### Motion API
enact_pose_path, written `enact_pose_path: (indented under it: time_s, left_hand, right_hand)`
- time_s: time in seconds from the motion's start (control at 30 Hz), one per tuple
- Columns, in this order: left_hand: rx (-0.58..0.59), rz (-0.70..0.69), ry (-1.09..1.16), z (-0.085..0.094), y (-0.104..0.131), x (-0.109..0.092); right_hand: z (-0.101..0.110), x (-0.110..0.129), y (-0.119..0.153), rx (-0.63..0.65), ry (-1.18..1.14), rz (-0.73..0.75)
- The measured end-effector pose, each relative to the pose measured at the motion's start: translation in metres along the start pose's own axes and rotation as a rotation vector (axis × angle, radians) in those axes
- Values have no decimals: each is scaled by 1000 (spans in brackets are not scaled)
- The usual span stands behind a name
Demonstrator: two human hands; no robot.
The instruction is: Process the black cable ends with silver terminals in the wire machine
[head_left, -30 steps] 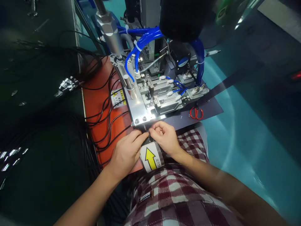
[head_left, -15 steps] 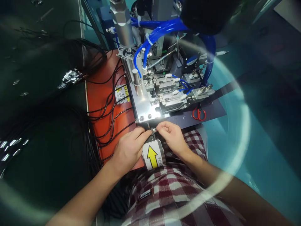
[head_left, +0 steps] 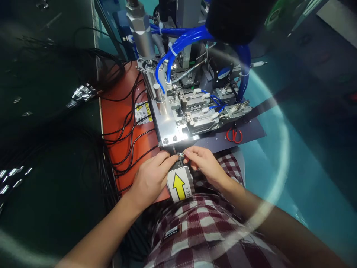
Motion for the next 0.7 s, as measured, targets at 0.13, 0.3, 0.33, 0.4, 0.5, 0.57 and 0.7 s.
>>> enact_pose_path:
  time_s: [0.13, 0.3, 0.33, 0.4, 0.5, 0.57, 0.7]
  left_hand:
    - [13, 11, -1, 0, 1, 1]
    - [12, -1, -12, 1, 0, 0]
    - [10, -6, -16, 1, 0, 0]
    - [4, -14, -27, 1, -1, 0]
    - [-1, -24, -39, 2, -1, 0]
    - [3, -29, -41, 2, -1, -1]
    - [2, -29, -39, 2, -1, -1]
  right_hand:
    - [-1, 4, 1, -58, 61, 67]
    - [-4, 4, -2, 37, 90, 76]
    - [-4, 4, -3, 56, 100, 78]
    - [-5, 4, -3, 76, 121, 81]
    - [-5, 5, -3, 88, 143, 69]
    - [-6, 6, -3, 87, 161, 63]
    - [-6, 8, -2, 79, 201, 68]
Point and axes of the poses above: each hand's wrist, its own y-axis away from the middle knuckle, its own z-axis out of the back of the hand, x = y × z, the point moved 5 cm from there along -y, towards the middle knuckle, and after that the axes turned 10 degrees about -y, right-handed, at the moved point
